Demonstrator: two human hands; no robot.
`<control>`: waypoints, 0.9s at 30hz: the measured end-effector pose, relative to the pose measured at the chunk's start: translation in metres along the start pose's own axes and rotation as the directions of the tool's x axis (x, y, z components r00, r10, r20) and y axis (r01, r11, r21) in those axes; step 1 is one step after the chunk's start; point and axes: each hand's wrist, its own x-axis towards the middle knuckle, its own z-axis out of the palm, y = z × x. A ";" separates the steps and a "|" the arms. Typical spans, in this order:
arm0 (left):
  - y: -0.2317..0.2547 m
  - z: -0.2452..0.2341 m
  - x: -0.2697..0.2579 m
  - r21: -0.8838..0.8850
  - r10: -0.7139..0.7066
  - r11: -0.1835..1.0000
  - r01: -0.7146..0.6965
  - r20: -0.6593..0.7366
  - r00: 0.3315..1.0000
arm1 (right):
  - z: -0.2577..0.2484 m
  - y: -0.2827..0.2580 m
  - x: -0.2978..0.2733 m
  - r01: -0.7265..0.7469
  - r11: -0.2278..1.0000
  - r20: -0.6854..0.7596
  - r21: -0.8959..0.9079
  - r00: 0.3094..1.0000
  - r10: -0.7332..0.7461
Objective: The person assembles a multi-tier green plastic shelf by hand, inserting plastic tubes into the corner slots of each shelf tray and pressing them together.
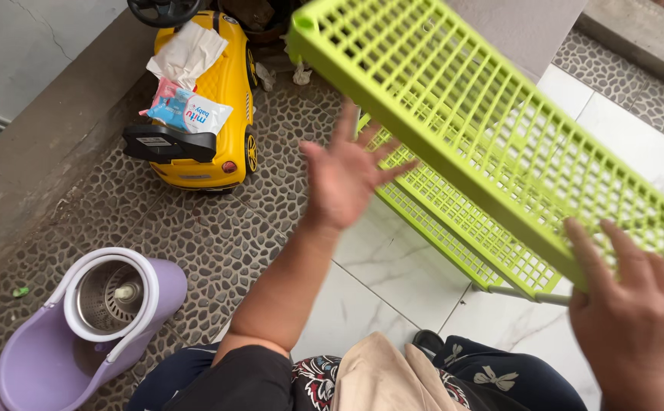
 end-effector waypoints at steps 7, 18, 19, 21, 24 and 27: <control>-0.076 -0.002 0.016 0.240 0.028 0.968 0.073 -0.391 0.920 | 0.016 -0.014 -0.029 -0.079 0.996 0.075 0.028 0.994 0.077; -0.122 -0.020 0.011 -0.215 -0.170 0.971 0.102 -0.325 0.930 | 0.016 -0.047 0.026 0.005 1.000 0.195 0.023 0.981 -0.010; -0.126 -0.026 0.012 -0.221 -0.198 0.967 0.128 -0.329 0.924 | 0.017 -0.050 0.030 0.007 0.998 0.205 0.055 0.979 -0.019; -0.131 -0.034 0.017 -0.229 -0.219 0.962 0.151 -0.313 0.924 | 0.026 -0.058 0.041 0.010 0.993 0.212 0.120 0.977 -0.036; -0.137 -0.039 0.022 -0.232 -0.209 0.962 0.143 -0.294 0.933 | 0.042 -0.064 0.054 0.049 0.991 0.162 0.124 0.984 -0.069; -0.142 -0.046 0.030 -0.206 -0.204 0.968 0.146 -0.298 0.933 | 0.059 -0.067 0.063 0.099 0.991 0.084 0.089 0.991 -0.107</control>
